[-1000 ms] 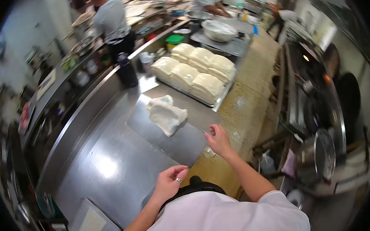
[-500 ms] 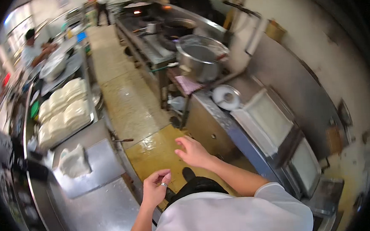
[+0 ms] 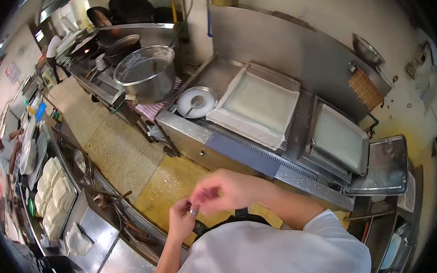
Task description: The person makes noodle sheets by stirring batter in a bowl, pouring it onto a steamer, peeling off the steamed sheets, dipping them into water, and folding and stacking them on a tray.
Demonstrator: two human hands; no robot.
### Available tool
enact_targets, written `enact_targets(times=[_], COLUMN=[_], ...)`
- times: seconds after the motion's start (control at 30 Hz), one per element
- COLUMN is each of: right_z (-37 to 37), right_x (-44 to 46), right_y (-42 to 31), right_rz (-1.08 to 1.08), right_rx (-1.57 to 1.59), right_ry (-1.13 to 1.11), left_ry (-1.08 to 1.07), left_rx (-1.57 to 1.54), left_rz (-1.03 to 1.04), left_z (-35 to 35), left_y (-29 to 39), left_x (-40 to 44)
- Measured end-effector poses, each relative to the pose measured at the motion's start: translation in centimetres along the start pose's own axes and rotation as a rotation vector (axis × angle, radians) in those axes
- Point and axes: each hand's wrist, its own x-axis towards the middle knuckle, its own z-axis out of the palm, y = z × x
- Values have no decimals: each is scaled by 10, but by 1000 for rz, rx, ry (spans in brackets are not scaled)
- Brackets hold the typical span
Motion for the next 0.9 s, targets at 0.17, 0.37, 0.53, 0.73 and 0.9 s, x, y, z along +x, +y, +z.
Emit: enact_targets(times=[0.17, 0.37, 0.53, 0.73, 0.9], right_z=[-48, -68, -72, -40, -23], right_x=[-121, -202, -223, -158, -75], right_y=[-41, -61, -85, -77, -84], right_rz=[-412, -641, -807, -832, -1161], right_rx=[299, 75, 117, 480, 570], right_ry=[-584, -3, 664, 635, 1021], left_ry=[-132, -323, -420, -532, -598], left_rx=[38, 129, 190, 227, 125], left_rz=[-104, -29, 37, -32, 3], left_z=[84, 162, 197, 209, 194], left_y=[24, 38, 28, 32, 35], left_x=[28, 63, 87, 112, 151])
